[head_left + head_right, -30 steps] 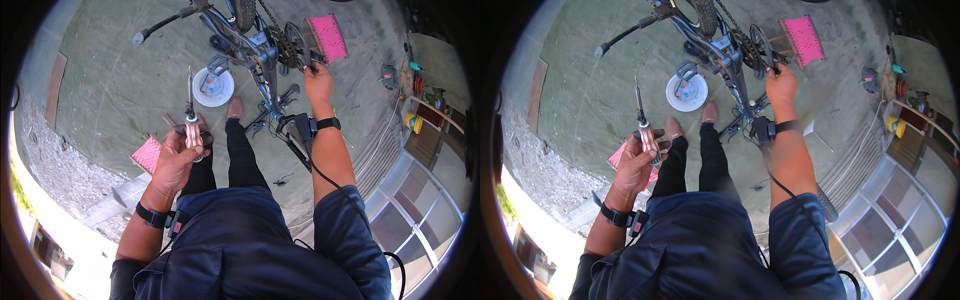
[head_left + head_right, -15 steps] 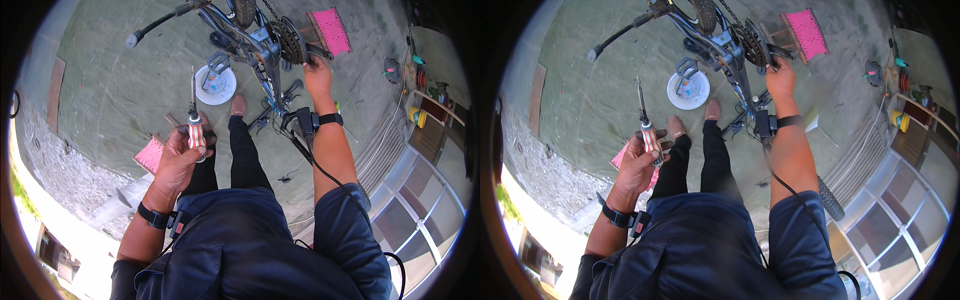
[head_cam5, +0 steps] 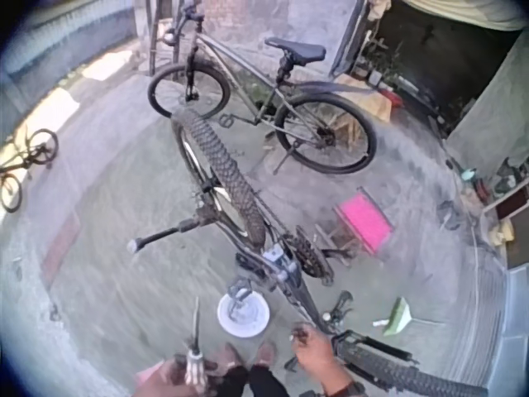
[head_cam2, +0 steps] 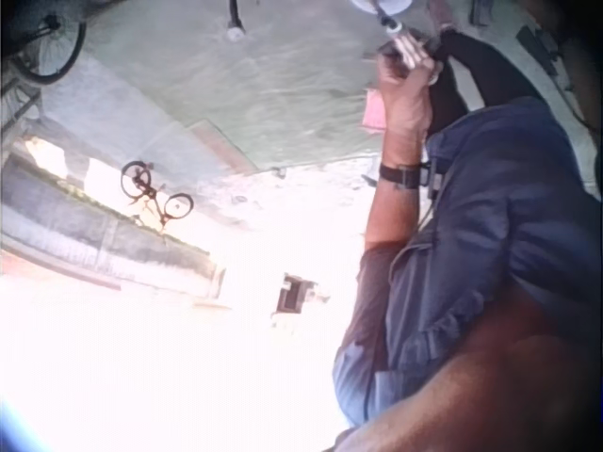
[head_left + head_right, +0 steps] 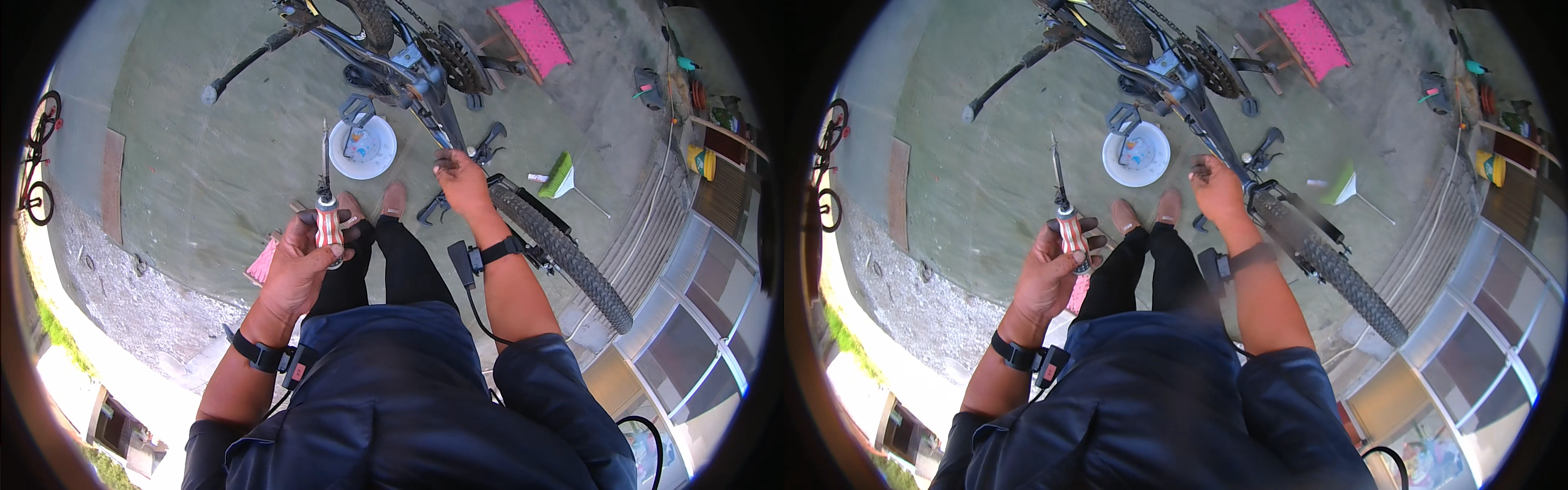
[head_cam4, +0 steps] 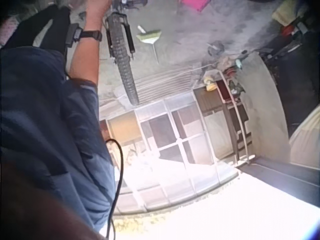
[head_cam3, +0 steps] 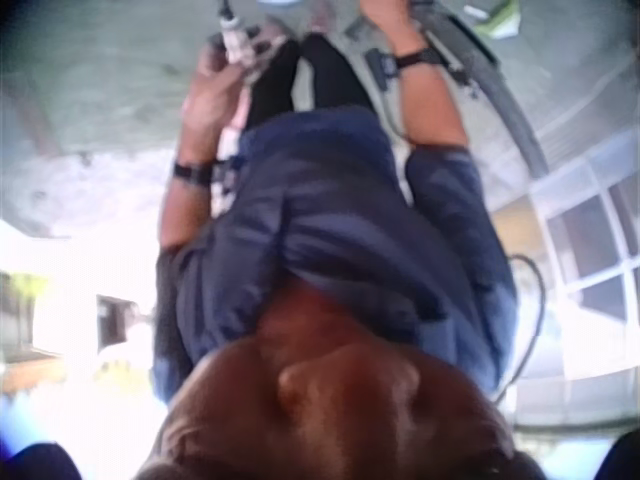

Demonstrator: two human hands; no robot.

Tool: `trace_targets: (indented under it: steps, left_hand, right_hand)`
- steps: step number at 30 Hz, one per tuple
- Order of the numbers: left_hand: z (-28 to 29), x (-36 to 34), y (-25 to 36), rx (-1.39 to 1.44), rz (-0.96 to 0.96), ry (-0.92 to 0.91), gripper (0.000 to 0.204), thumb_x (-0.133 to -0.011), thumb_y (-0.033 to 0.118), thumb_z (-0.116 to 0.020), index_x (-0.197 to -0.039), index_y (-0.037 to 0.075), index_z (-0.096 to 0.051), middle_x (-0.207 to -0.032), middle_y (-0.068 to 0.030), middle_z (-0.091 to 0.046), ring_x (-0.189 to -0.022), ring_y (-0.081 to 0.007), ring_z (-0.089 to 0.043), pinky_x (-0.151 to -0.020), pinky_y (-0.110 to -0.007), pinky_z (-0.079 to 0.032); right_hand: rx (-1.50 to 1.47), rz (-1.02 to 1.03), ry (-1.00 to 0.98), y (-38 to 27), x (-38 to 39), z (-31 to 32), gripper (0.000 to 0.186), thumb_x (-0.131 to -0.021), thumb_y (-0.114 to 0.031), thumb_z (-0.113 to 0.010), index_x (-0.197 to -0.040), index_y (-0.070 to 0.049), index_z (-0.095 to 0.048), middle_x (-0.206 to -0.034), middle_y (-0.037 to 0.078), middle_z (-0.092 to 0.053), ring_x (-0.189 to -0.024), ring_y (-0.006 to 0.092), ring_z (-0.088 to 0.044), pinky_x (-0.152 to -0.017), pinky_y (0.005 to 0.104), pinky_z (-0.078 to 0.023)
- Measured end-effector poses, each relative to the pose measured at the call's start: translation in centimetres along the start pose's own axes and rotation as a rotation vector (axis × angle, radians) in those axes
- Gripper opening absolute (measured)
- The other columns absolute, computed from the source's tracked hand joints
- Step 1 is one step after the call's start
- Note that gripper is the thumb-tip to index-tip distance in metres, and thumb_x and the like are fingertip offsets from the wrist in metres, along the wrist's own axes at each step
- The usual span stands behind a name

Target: The person repairs a bicycle by removing and inspecting the crankset and chainrings using a screwdriver.

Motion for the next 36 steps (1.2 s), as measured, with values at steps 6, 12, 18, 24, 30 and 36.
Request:
trace_targets:
  steps: [6, 12, 18, 24, 30, 36]
  left_hand:
    - [-2.0, 0.1, 0.0, -0.035, -0.004, 0.036, 0.05, -0.082, -0.001, -0.066, -0.127, 0.007, -0.048, -0.127, -0.0128, -0.055, -0.113, -0.028, -0.059, -0.092, -0.042, -0.051]
    - [-3.0, -2.6, 0.2, -0.121, 0.078, -0.118, 0.047, -0.081, -0.002, -0.067, -0.125, 0.007, -0.05, -0.127, -0.0122, -0.056, -0.115, -0.0262, -0.058, -0.094, -0.042, -0.05]
    - [-1.4, -7.9, 0.9, -0.23, 0.266, -0.314, 0.045, -0.08, -0.005, -0.066, -0.121, 0.009, -0.052, -0.125, -0.0126, -0.057, -0.114, -0.0224, -0.057, -0.097, -0.041, -0.048]
    - [5.5, -16.0, -0.4, -0.472, 0.593, -0.479, 0.041, -0.079, -0.009, -0.069, -0.113, 0.006, -0.052, -0.116, -0.0061, -0.059, -0.108, -0.0166, -0.057, -0.095, -0.036, -0.048]
    - [11.4, -22.2, -4.1, -0.664, 0.688, -0.643, 0.044, -0.079, -0.011, -0.068, -0.116, 0.004, -0.051, -0.114, -0.0049, -0.059, -0.107, -0.012, -0.055, -0.094, -0.03, -0.044]
    - [17.4, -25.6, -10.5, -0.835, 0.663, -0.667, 0.045, -0.08, -0.009, -0.069, -0.12, 0.004, -0.052, -0.118, -0.0034, -0.057, -0.109, -0.0111, -0.052, -0.094, -0.028, -0.044]
  right_hand:
    - [0.259, -0.008, -0.325, 4.3, 4.6, -4.5, 0.031, -0.08, -0.015, -0.069, -0.107, -0.003, -0.063, -0.093, 0.013, -0.069, -0.085, 0.0234, -0.068, -0.078, 0.0336, -0.052]
    - [0.092, -0.075, -0.443, 8.7, 6.4, -6.0, 0.031, -0.08, -0.018, -0.07, -0.106, -0.003, -0.063, -0.094, 0.014, -0.069, -0.089, 0.026, -0.067, -0.079, 0.0347, -0.052]
    - [0.081, -0.15, -0.411, 8.6, 6.2, -9.3, 0.031, -0.082, -0.019, -0.069, -0.107, -0.003, -0.063, -0.094, 0.015, -0.069, -0.09, 0.0277, -0.067, -0.08, 0.0354, -0.051]
    - [0.163, -0.232, -0.371, 11.6, 3.8, -19.8, 0.035, -0.083, -0.032, -0.065, -0.104, -0.004, -0.063, -0.094, 0.018, -0.067, -0.091, 0.0347, -0.065, -0.08, 0.0446, -0.05]
    - [0.179, -0.159, -0.734, 19.4, 5.6, -35.1, 0.051, -0.082, -0.038, -0.063, -0.125, -0.01, -0.056, -0.113, 0.019, -0.061, -0.104, 0.0357, -0.061, -0.087, 0.0468, -0.049]
    - [0.263, -0.036, -1.003, 25.5, 9.3, -43.8, 0.062, -0.076, -0.035, -0.071, -0.129, -0.01, -0.052, -0.116, 0.023, -0.061, -0.108, 0.0359, -0.06, -0.089, 0.0458, -0.049]
Point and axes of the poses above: each hand's wrist, its own x-axis away from the middle knuckle, its own z-axis out of the back of the hand, y = z × x, the point moved 2 cm from there along -x, towards the middle knuckle
